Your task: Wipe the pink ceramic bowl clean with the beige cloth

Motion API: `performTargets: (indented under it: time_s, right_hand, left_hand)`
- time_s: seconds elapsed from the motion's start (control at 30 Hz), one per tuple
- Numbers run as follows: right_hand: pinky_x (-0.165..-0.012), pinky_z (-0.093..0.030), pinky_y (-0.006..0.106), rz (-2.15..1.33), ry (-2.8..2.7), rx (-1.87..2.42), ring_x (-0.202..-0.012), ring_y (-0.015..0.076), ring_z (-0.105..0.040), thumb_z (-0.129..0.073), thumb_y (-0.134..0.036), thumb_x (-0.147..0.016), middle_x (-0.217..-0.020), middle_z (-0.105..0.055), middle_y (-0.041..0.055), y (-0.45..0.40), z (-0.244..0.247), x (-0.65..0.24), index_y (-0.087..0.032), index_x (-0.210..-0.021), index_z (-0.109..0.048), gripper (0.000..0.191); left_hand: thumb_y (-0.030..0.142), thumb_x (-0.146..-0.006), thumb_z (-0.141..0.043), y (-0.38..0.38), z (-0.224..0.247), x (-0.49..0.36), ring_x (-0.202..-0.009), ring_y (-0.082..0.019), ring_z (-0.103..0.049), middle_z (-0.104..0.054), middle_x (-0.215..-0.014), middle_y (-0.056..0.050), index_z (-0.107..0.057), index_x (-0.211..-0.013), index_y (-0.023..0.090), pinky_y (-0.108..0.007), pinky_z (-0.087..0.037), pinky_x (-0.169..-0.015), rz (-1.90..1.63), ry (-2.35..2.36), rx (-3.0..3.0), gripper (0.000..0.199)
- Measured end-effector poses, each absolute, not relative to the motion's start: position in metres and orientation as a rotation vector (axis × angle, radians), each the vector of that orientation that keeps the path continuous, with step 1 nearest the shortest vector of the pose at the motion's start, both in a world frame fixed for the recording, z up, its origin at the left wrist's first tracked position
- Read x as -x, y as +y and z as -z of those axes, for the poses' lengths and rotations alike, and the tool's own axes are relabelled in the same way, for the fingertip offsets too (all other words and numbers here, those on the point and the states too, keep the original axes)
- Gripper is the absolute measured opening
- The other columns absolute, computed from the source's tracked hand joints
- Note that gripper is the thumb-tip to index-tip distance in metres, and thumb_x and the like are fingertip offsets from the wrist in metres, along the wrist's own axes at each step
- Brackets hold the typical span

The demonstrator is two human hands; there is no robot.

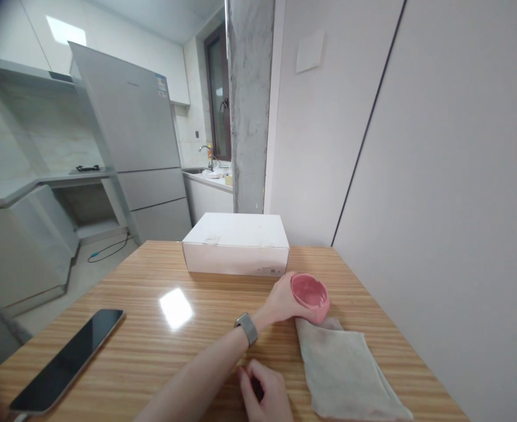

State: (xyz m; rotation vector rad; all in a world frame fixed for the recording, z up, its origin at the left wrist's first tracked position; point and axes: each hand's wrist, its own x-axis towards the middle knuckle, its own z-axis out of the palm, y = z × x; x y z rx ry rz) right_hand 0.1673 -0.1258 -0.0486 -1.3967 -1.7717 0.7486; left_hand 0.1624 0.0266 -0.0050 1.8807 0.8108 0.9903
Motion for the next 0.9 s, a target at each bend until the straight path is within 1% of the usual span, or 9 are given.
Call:
performTargets:
  time_s: [0.13,0.2,0.3,0.37,0.47,0.57,0.8,0.87,0.9]
  right_hand:
    - [-0.054,-0.035,0.024,-0.819,-1.758,1.384,-0.053,0.0137,-0.048,-0.031,-0.053,-0.091,-0.053,-0.048,-0.0012,-0.126,0.047,-0.166,-0.022,-0.058,-0.037,0.046]
    - [-0.055,-0.035,0.024,-0.834,-1.753,1.375,-0.052,0.0137,-0.050,-0.031,-0.054,-0.091,-0.053,-0.049,-0.0008,-0.125,0.050,-0.166,-0.022,-0.057,-0.039,0.048]
    - [-0.053,-0.035,0.024,-0.823,-1.731,1.379,-0.050,0.0135,-0.050,-0.031,-0.057,-0.091,-0.051,-0.049,-0.0014,-0.124,0.057,-0.165,-0.022,-0.057,-0.040,0.049]
    - [-0.053,-0.035,0.024,-0.826,-1.703,1.384,-0.049,0.0133,-0.049,-0.032,-0.057,-0.090,-0.050,-0.049,-0.0019,-0.124,0.060,-0.163,-0.022,-0.056,-0.040,0.050]
    - [-0.054,-0.035,0.024,-0.830,-1.671,1.382,-0.050,0.0133,-0.049,-0.034,-0.058,-0.090,-0.049,-0.050,-0.0024,-0.126,0.060,-0.161,-0.022,-0.056,-0.041,0.050]
    - [-0.054,-0.035,0.024,-0.838,-1.655,1.383,-0.051,0.0134,-0.050,-0.035,-0.059,-0.090,-0.050,-0.051,-0.0025,-0.127,0.057,-0.160,-0.022,-0.056,-0.042,0.050]
    - [-0.053,-0.036,0.023,-0.814,-1.704,1.386,-0.050,0.0134,-0.051,-0.034,-0.056,-0.091,-0.050,-0.052,-0.0016,-0.125,0.062,-0.163,-0.022,-0.056,-0.042,0.050]
    - [-0.053,-0.037,0.023,-0.782,-1.710,1.387,-0.050,0.0132,-0.051,-0.035,-0.055,-0.091,-0.050,-0.052,-0.0016,-0.125,0.062,-0.162,-0.022,-0.056,-0.043,0.049]
    - [-0.052,-0.037,0.022,-0.759,-1.700,1.384,-0.050,0.0130,-0.051,-0.036,-0.053,-0.092,-0.049,-0.052,-0.0019,-0.126,0.061,-0.161,-0.022,-0.055,-0.043,0.049]
  left_hand:
    - [0.039,-0.043,-0.088,0.011,-0.015,-0.126,-0.099,-0.023,-0.060,-0.062,-0.112,-0.006,-0.052,-0.115,0.021,-0.035,-0.047,-0.087,-1.138,0.842,-1.826,0.083]
    - [0.033,-0.044,-0.088,0.005,-0.028,-0.095,-0.100,-0.022,-0.061,-0.063,-0.113,-0.005,-0.051,-0.117,0.022,-0.033,-0.047,-0.087,-1.243,0.837,-1.775,0.082]
    - [0.029,-0.047,-0.087,0.000,-0.041,-0.039,-0.102,-0.022,-0.061,-0.064,-0.114,-0.006,-0.051,-0.120,0.020,-0.034,-0.047,-0.089,-1.350,0.983,-1.709,0.082]
    - [0.032,-0.046,-0.087,-0.001,-0.043,0.000,-0.101,-0.024,-0.062,-0.065,-0.114,-0.008,-0.050,-0.121,0.019,-0.035,-0.049,-0.086,-1.398,1.181,-1.639,0.085]
    - [0.038,-0.047,-0.085,0.002,-0.034,0.053,-0.095,-0.024,-0.065,-0.067,-0.108,-0.007,-0.052,-0.120,0.019,-0.033,-0.051,-0.079,-1.432,1.528,-1.560,0.083]
    - [0.044,-0.050,-0.082,0.009,-0.020,0.092,-0.095,-0.025,-0.064,-0.068,-0.105,-0.007,-0.054,-0.117,0.020,-0.035,-0.050,-0.080,-1.420,1.782,-1.520,0.076]
    - [0.047,-0.050,-0.080,0.023,0.009,0.127,-0.096,-0.028,-0.064,-0.067,-0.105,-0.010,-0.054,-0.112,0.017,-0.039,-0.049,-0.084,-1.371,1.938,-1.453,0.074]
    - [0.046,-0.050,-0.080,0.023,0.010,0.128,-0.105,-0.031,-0.060,-0.063,-0.114,-0.014,-0.050,-0.119,0.014,-0.042,-0.047,-0.088,-1.357,1.950,-1.470,0.082]
    - [0.046,-0.049,-0.080,0.022,0.008,0.126,-0.115,-0.034,-0.054,-0.058,-0.123,-0.017,-0.047,-0.123,0.012,-0.045,-0.044,-0.092,-1.368,1.971,-1.488,0.088]
